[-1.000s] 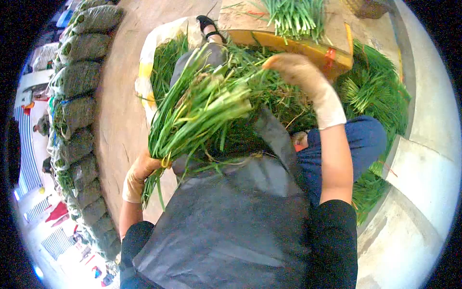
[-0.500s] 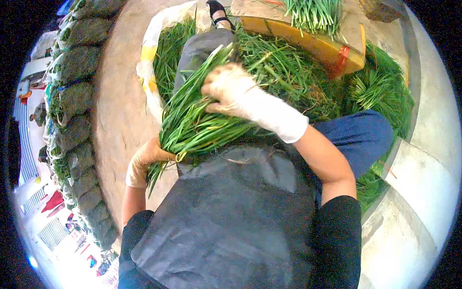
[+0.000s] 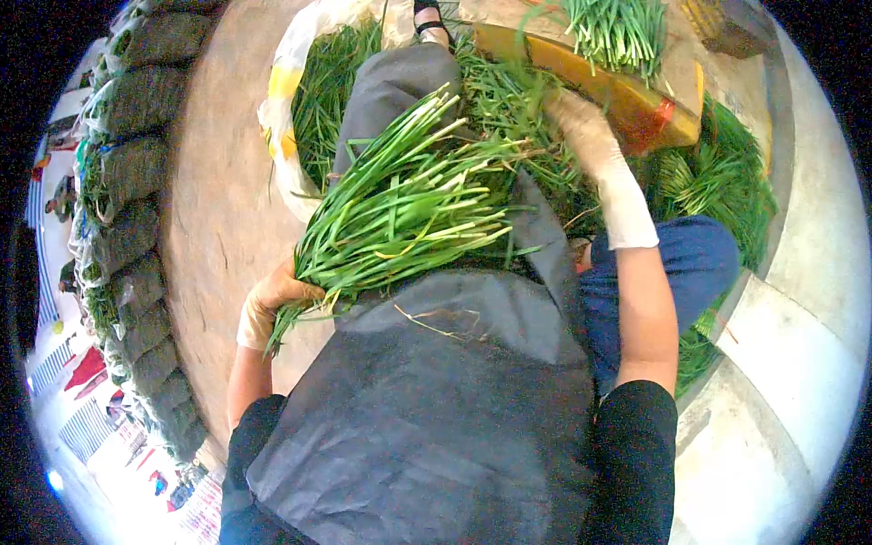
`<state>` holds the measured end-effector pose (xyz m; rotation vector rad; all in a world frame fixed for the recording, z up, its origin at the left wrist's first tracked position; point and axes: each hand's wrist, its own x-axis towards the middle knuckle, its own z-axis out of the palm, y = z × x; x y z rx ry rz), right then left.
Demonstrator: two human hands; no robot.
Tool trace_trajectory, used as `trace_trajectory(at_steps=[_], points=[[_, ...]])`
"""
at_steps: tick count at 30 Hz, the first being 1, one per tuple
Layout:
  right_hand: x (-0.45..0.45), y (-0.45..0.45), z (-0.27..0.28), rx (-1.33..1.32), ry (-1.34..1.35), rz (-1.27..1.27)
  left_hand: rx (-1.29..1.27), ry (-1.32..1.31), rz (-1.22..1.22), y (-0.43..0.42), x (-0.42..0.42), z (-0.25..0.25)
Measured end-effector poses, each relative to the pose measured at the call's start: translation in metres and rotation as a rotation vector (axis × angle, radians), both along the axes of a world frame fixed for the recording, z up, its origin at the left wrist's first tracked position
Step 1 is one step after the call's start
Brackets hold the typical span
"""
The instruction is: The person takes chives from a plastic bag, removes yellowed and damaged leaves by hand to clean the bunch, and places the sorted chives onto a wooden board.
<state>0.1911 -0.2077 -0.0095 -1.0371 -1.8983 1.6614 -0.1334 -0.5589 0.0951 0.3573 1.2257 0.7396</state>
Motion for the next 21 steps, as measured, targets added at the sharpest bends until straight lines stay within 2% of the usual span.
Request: trace_trajectory(at_steps=[1,2,4,6,9,10,12,13,14,15,17,18,19,21], points=[[-0.014,-0.009,0.019,0.502,-0.399,0.216,-0.005,0.001,0.008,-0.003,-0.001,0.0],[-0.018,-0.027,0.042,0.555,-0.978,0.361,-0.044,0.012,0.018,-0.005,-0.001,0.0],[-0.02,-0.045,0.068,0.953,-0.633,0.3,-0.127,0.03,0.032,-0.006,0.0,0.0],[-0.042,-0.072,0.115,0.679,-0.221,0.318,-0.081,-0.061,0.113,-0.004,0.009,0.003],[-0.094,-0.124,0.133,0.978,-0.029,0.471,-0.103,-0.092,0.086,0.005,0.01,0.006],[-0.103,-0.136,0.118,1.008,0.048,0.519,-0.098,-0.091,0.081,0.007,0.01,0.006],[-0.119,-0.138,0.095,0.798,0.115,0.648,-0.046,-0.084,-0.031,0.01,0.01,0.007],[-0.117,-0.127,0.093,0.6,0.236,0.625,-0.029,-0.075,-0.033,0.008,0.009,0.008],[-0.112,-0.129,0.094,-0.051,0.357,0.447,-0.031,-0.076,-0.016,0.005,0.009,0.009],[-0.105,-0.114,0.116,-0.141,0.417,0.36,-0.017,-0.08,-0.015,0.003,0.01,0.012],[-0.087,-0.09,0.123,-0.375,0.367,0.066,-0.021,-0.074,-0.03,-0.003,0.006,0.005],[-0.08,-0.073,0.115,-0.477,0.496,-0.013,-0.019,-0.074,-0.033,-0.003,0.004,0.003],[-0.074,-0.061,0.117,-0.429,0.5,-0.188,-0.077,-0.044,-0.023,-0.001,0.003,0.002],[-0.04,-0.019,0.098,-0.566,0.758,-0.077,-0.106,-0.026,0.011,-0.005,0.002,-0.006]])
